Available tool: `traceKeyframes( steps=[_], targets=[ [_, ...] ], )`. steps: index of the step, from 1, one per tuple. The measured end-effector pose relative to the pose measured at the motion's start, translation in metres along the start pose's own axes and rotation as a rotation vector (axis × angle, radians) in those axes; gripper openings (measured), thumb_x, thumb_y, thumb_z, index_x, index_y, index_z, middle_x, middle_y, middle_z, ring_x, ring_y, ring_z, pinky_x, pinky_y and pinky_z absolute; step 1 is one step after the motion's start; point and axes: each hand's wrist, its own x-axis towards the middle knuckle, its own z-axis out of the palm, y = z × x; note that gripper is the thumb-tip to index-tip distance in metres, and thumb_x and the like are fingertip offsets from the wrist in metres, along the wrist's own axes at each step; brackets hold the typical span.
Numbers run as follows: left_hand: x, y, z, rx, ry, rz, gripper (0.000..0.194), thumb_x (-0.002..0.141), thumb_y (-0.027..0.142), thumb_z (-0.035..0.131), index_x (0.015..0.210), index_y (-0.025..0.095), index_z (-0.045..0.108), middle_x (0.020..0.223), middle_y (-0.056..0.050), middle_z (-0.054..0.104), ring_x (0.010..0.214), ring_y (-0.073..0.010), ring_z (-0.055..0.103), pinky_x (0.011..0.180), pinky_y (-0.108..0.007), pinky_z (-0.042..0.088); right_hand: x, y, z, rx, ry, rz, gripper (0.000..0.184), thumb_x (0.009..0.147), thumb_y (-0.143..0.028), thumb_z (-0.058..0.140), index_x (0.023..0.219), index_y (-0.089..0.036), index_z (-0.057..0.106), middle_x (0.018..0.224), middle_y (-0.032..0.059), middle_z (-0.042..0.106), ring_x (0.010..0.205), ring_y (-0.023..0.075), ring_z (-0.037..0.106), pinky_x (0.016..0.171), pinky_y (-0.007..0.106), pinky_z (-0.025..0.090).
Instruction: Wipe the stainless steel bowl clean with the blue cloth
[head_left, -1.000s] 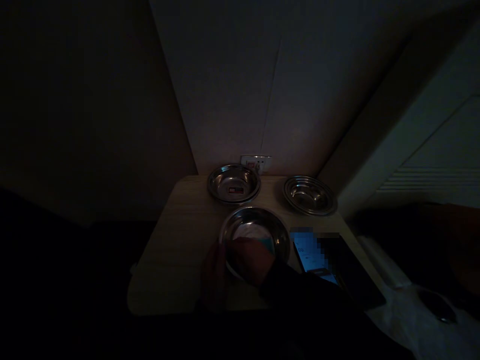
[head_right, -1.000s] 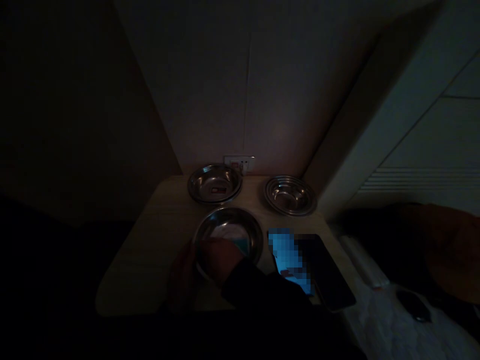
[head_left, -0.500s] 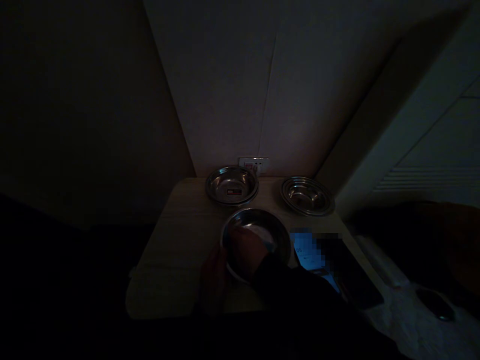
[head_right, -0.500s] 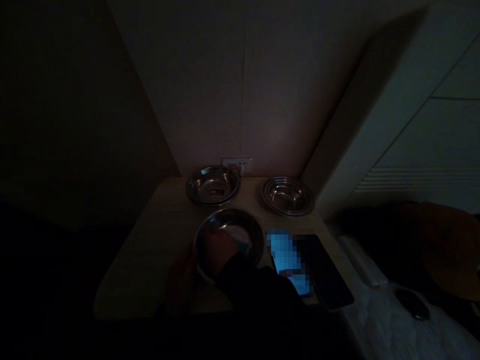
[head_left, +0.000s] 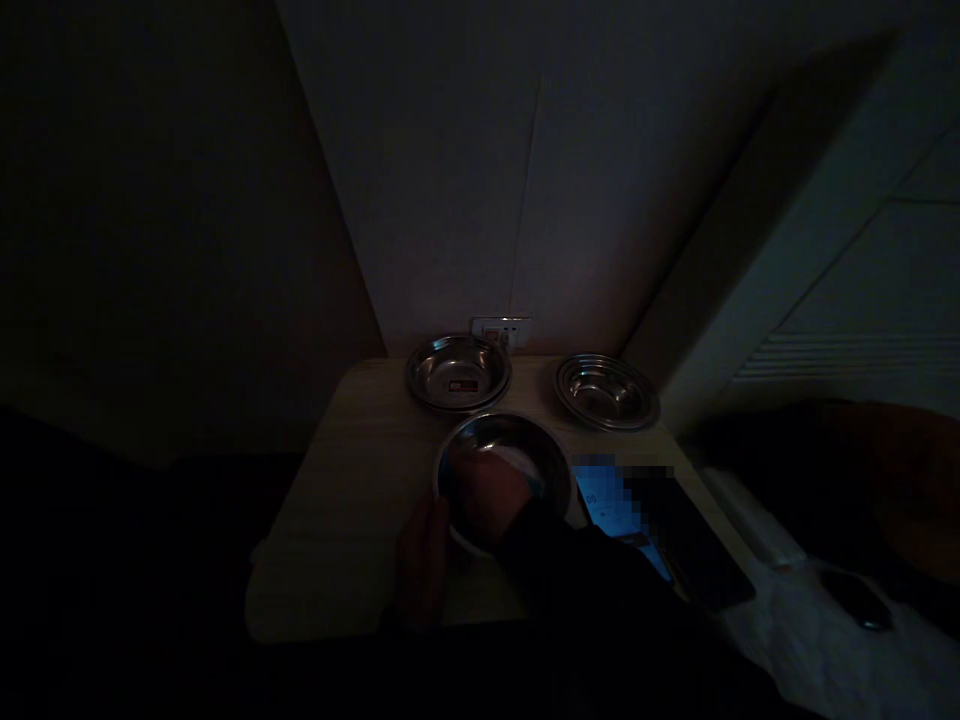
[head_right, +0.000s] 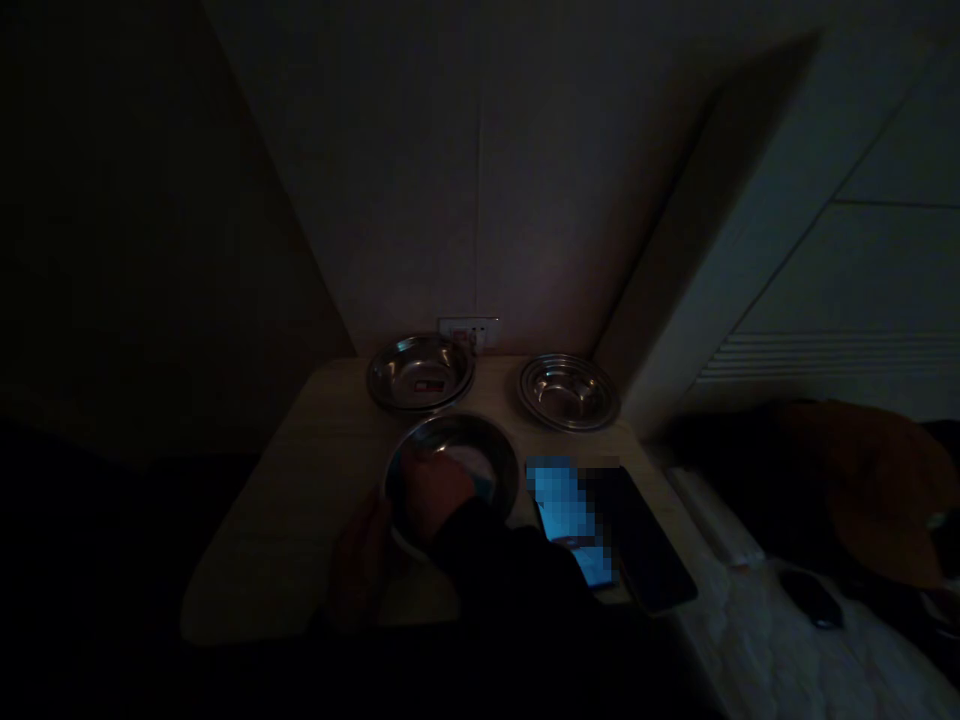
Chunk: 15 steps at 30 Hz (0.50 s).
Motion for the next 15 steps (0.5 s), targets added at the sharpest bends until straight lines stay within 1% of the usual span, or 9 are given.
traceKeyframes(
  steps=[2, 4, 5, 7, 9, 10, 12, 14, 15],
  targets=[
    [0.0, 0.001, 0.0, -0.004, 0.019, -0.002, 0.035, 0.078, 0.041, 0.045, 0.093, 0.016, 0.065, 0.1, -0.009, 0.067, 0.098, -0.0236, 0.059, 0.084, -0.035, 0.046, -0.003, 0.001, 0.0, 0.021, -0.041, -0.077, 0.034, 0.082, -0.023, 0.045, 0.115, -0.022, 0.054, 0.101, 0.0063, 0.065, 0.092, 0.0197, 0.059, 0.074, 0.028, 0.044],
    [0.0, 0.002, 0.001, -0.021, 0.01, -0.004, 0.035, 0.077, 0.04, 0.045, 0.094, 0.017, 0.064, 0.102, -0.009, 0.067, 0.098, -0.0231, 0.06, 0.085, -0.034, 0.046, -0.006, 0.004, 0.001, 0.057, -0.048, -0.12, 0.032, 0.083, -0.022, 0.045, 0.112, -0.024, 0.057, 0.1, 0.0041, 0.065, 0.092, 0.0178, 0.06, 0.075, 0.026, 0.044],
    [0.0, 0.002, 0.002, -0.032, -0.003, 0.001, 0.035, 0.077, 0.04, 0.045, 0.096, 0.017, 0.064, 0.102, -0.008, 0.067, 0.098, -0.0228, 0.06, 0.085, -0.034, 0.046, -0.006, 0.005, 0.001, 0.071, -0.024, -0.102, 0.032, 0.084, -0.02, 0.043, 0.113, -0.024, 0.056, 0.102, 0.0046, 0.065, 0.093, 0.0173, 0.059, 0.077, 0.025, 0.043],
    [0.0, 0.001, 0.003, -0.044, -0.021, 0.008, 0.036, 0.077, 0.041, 0.046, 0.097, 0.017, 0.064, 0.1, -0.007, 0.068, 0.098, -0.0228, 0.06, 0.085, -0.034, 0.047, -0.004, 0.006, 0.002, 0.082, 0.05, -0.013, 0.035, 0.086, -0.017, 0.039, 0.117, -0.02, 0.054, 0.106, 0.0078, 0.063, 0.096, 0.0176, 0.058, 0.08, 0.027, 0.043],
    [0.0, 0.001, 0.004, -0.038, -0.017, 0.003, 0.036, 0.077, 0.041, 0.047, 0.095, 0.016, 0.065, 0.096, -0.008, 0.069, 0.095, -0.0234, 0.061, 0.082, -0.034, 0.048, -0.001, 0.003, 0.003, 0.068, 0.101, 0.04, 0.037, 0.088, -0.017, 0.036, 0.122, -0.018, 0.049, 0.111, 0.0103, 0.061, 0.1, 0.0181, 0.056, 0.082, 0.027, 0.042],
    [0.0, 0.001, 0.003, -0.027, -0.002, -0.007, 0.035, 0.077, 0.041, 0.047, 0.093, 0.016, 0.065, 0.094, -0.008, 0.069, 0.094, -0.0236, 0.061, 0.081, -0.034, 0.048, 0.0, 0.001, 0.004, 0.056, 0.106, 0.025, 0.037, 0.088, -0.019, 0.036, 0.123, -0.019, 0.048, 0.112, 0.0108, 0.059, 0.102, 0.0184, 0.055, 0.083, 0.028, 0.042],
    [0.0, 0.002, 0.003, 0.002, 0.026, -0.035, 0.033, 0.076, 0.04, 0.047, 0.092, 0.017, 0.065, 0.093, -0.008, 0.069, 0.091, -0.0236, 0.062, 0.078, -0.034, 0.049, -0.001, -0.003, 0.004, 0.02, 0.077, -0.059, 0.037, 0.088, -0.023, 0.039, 0.124, -0.022, 0.047, 0.113, 0.0098, 0.057, 0.101, 0.0187, 0.054, 0.081, 0.028, 0.043],
    [0.0, 0.005, 0.003, 0.014, 0.024, -0.047, 0.033, 0.076, 0.039, 0.047, 0.094, 0.018, 0.065, 0.095, -0.008, 0.069, 0.091, -0.0229, 0.062, 0.078, -0.033, 0.049, -0.003, -0.006, 0.002, -0.038, 0.035, -0.131, 0.037, 0.088, -0.025, 0.041, 0.124, -0.024, 0.047, 0.111, 0.0086, 0.057, 0.096, 0.0191, 0.056, 0.076, 0.029, 0.045],
    [0.0, 0.006, 0.003, 0.016, 0.013, -0.044, 0.034, 0.077, 0.039, 0.046, 0.096, 0.018, 0.064, 0.095, -0.008, 0.069, 0.09, -0.0225, 0.062, 0.078, -0.033, 0.049, -0.003, -0.006, 0.001, -0.07, 0.023, -0.143, 0.037, 0.088, -0.025, 0.04, 0.124, -0.025, 0.046, 0.11, 0.0081, 0.057, 0.094, 0.0192, 0.056, 0.073, 0.029, 0.046]
  ],
)
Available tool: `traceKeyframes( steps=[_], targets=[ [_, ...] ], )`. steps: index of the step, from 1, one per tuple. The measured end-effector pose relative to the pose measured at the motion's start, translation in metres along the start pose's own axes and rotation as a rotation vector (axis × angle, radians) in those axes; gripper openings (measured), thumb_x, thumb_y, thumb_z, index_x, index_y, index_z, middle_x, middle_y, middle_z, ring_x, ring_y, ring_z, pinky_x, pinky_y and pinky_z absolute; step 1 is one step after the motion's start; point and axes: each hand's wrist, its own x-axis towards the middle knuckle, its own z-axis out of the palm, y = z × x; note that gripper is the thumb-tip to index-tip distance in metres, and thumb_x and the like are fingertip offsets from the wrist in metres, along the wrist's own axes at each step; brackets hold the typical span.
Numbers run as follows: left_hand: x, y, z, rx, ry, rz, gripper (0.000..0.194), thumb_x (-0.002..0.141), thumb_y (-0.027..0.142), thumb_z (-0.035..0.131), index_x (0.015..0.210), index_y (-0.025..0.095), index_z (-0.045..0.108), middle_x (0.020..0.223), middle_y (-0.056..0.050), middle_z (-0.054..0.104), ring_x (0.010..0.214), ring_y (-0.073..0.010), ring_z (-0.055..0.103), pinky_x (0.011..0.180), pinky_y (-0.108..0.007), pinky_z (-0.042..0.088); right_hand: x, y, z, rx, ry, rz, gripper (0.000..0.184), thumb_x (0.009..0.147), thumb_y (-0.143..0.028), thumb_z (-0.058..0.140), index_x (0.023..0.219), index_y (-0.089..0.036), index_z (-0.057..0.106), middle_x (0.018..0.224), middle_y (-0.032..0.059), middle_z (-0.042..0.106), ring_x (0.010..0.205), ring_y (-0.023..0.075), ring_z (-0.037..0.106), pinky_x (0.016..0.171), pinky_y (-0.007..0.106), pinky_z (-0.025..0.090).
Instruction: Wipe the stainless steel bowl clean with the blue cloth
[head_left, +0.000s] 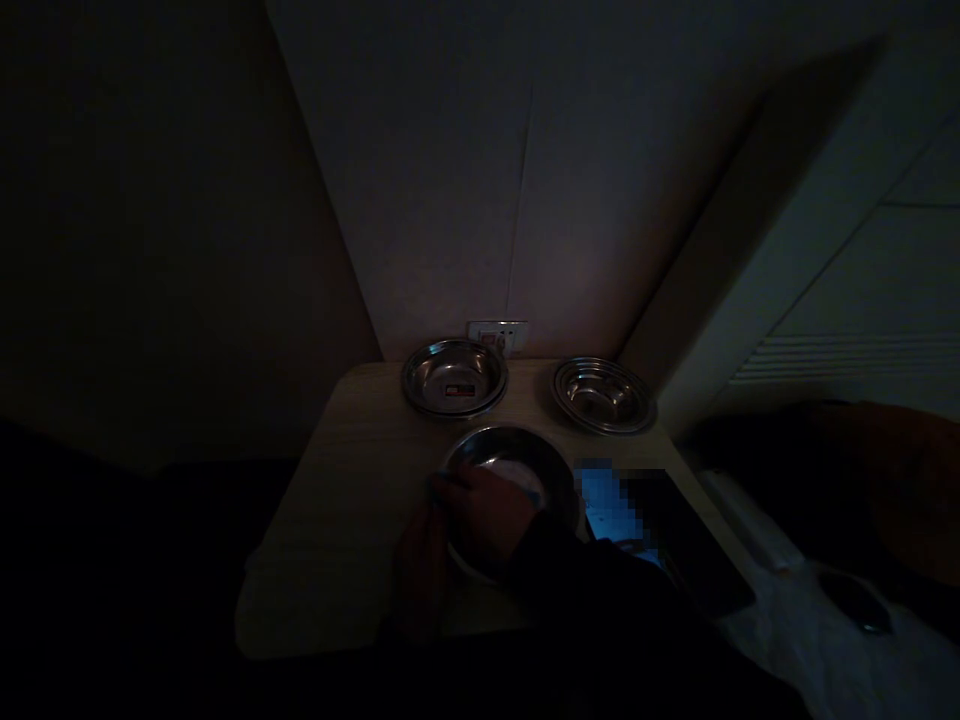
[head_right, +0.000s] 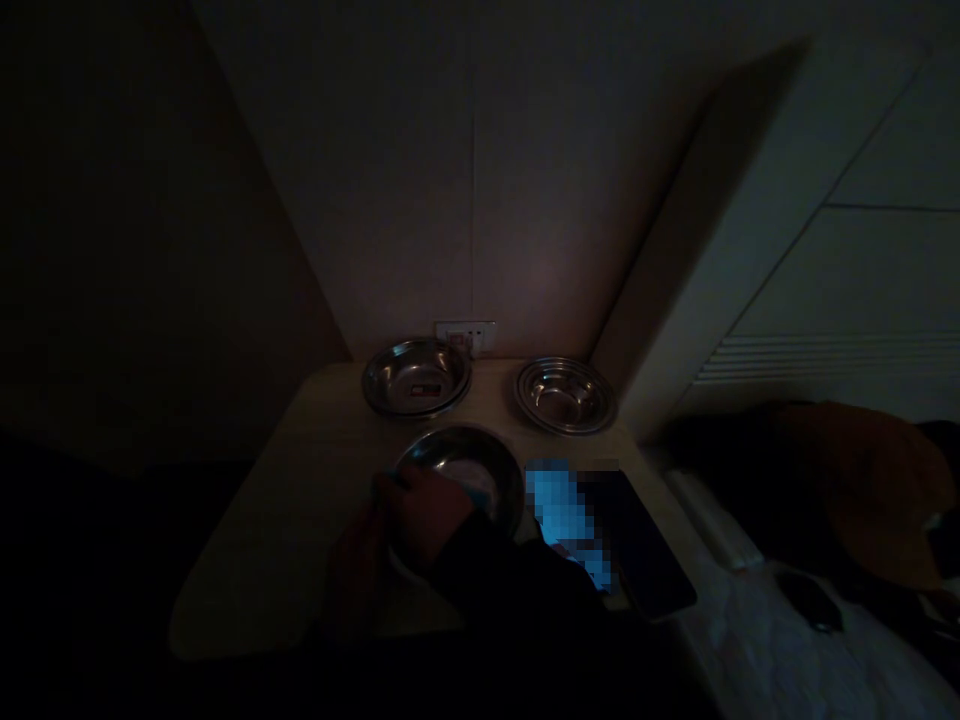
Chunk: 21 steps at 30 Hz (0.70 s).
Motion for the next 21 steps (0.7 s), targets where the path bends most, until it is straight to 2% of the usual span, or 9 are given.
traceKeyframes(
  steps=[3, 6, 8, 11, 13, 16, 18, 21],
  targets=[
    [-0.002, 0.002, 0.001, 0.015, -0.01, 0.03, 0.035, 0.078, 0.037, 0.044, 0.097, 0.016, 0.064, 0.096, -0.008, 0.069, 0.091, -0.0221, 0.062, 0.078, -0.032, 0.048, 0.007, 0.008, -0.008, -0.114, 0.004, 0.09, 0.036, 0.089, -0.022, 0.037, 0.124, -0.026, 0.045, 0.108, 0.0076, 0.059, 0.094, 0.0207, 0.056, 0.07, 0.031, 0.046],
    [-0.005, 0.002, 0.003, 0.043, -0.002, 0.054, 0.033, 0.078, 0.036, 0.044, 0.093, 0.015, 0.065, 0.094, -0.009, 0.069, 0.089, -0.0225, 0.062, 0.077, -0.032, 0.048, 0.018, 0.023, -0.017, -0.185, 0.041, 0.252, 0.037, 0.089, -0.015, 0.032, 0.124, -0.019, 0.045, 0.105, 0.0129, 0.059, 0.095, 0.0244, 0.056, 0.07, 0.036, 0.045],
    [-0.006, 0.001, 0.003, 0.035, -0.018, 0.068, 0.034, 0.079, 0.037, 0.043, 0.095, 0.016, 0.065, 0.093, -0.008, 0.069, 0.088, -0.022, 0.062, 0.076, -0.032, 0.048, 0.022, 0.028, -0.019, -0.199, 0.059, 0.301, 0.039, 0.088, -0.012, 0.029, 0.125, -0.013, 0.043, 0.105, 0.0165, 0.059, 0.095, 0.0263, 0.056, 0.072, 0.038, 0.045],
    [-0.005, -0.001, 0.002, 0.032, -0.022, 0.071, 0.033, 0.078, 0.037, 0.045, 0.096, 0.017, 0.065, 0.092, -0.007, 0.069, 0.088, -0.0221, 0.062, 0.074, -0.031, 0.049, 0.018, 0.023, -0.018, -0.188, 0.042, 0.257, 0.039, 0.088, -0.016, 0.035, 0.126, -0.018, 0.042, 0.106, 0.0127, 0.06, 0.093, 0.0233, 0.057, 0.069, 0.033, 0.044],
    [-0.003, -0.002, 0.001, 0.043, 0.009, 0.055, 0.033, 0.078, 0.037, 0.047, 0.096, 0.017, 0.065, 0.091, -0.008, 0.069, 0.087, -0.0224, 0.062, 0.074, -0.031, 0.049, 0.011, 0.013, -0.014, -0.16, 0.007, 0.137, 0.036, 0.087, -0.022, 0.04, 0.123, -0.024, 0.045, 0.103, 0.007, 0.062, 0.088, 0.0202, 0.059, 0.065, 0.029, 0.044],
    [-0.001, -0.002, 0.0, 0.056, 0.026, 0.033, 0.035, 0.079, 0.037, 0.044, 0.1, 0.016, 0.064, 0.092, -0.008, 0.069, 0.085, -0.0216, 0.063, 0.074, -0.032, 0.049, 0.005, 0.001, -0.009, -0.158, -0.017, -0.01, 0.033, 0.087, -0.027, 0.04, 0.12, -0.027, 0.047, 0.101, 0.004, 0.063, 0.086, 0.0192, 0.059, 0.063, 0.028, 0.044],
    [-0.001, -0.002, 0.0, 0.064, -0.004, 0.044, 0.037, 0.079, 0.036, 0.042, 0.1, 0.015, 0.064, 0.092, -0.008, 0.069, 0.084, -0.0215, 0.064, 0.073, -0.031, 0.049, 0.007, 0.002, -0.01, -0.207, 0.009, 0.022, 0.033, 0.088, -0.026, 0.039, 0.12, -0.027, 0.046, 0.101, 0.0044, 0.063, 0.088, 0.0191, 0.059, 0.064, 0.029, 0.043],
    [-0.003, -0.001, 0.002, 0.067, -0.018, 0.072, 0.038, 0.079, 0.037, 0.041, 0.099, 0.014, 0.064, 0.095, -0.009, 0.069, 0.087, -0.0222, 0.063, 0.075, -0.032, 0.049, 0.016, 0.014, -0.014, -0.28, 0.07, 0.154, 0.032, 0.089, -0.02, 0.037, 0.119, -0.02, 0.048, 0.101, 0.0093, 0.063, 0.091, 0.0209, 0.058, 0.07, 0.033, 0.042]
  ],
)
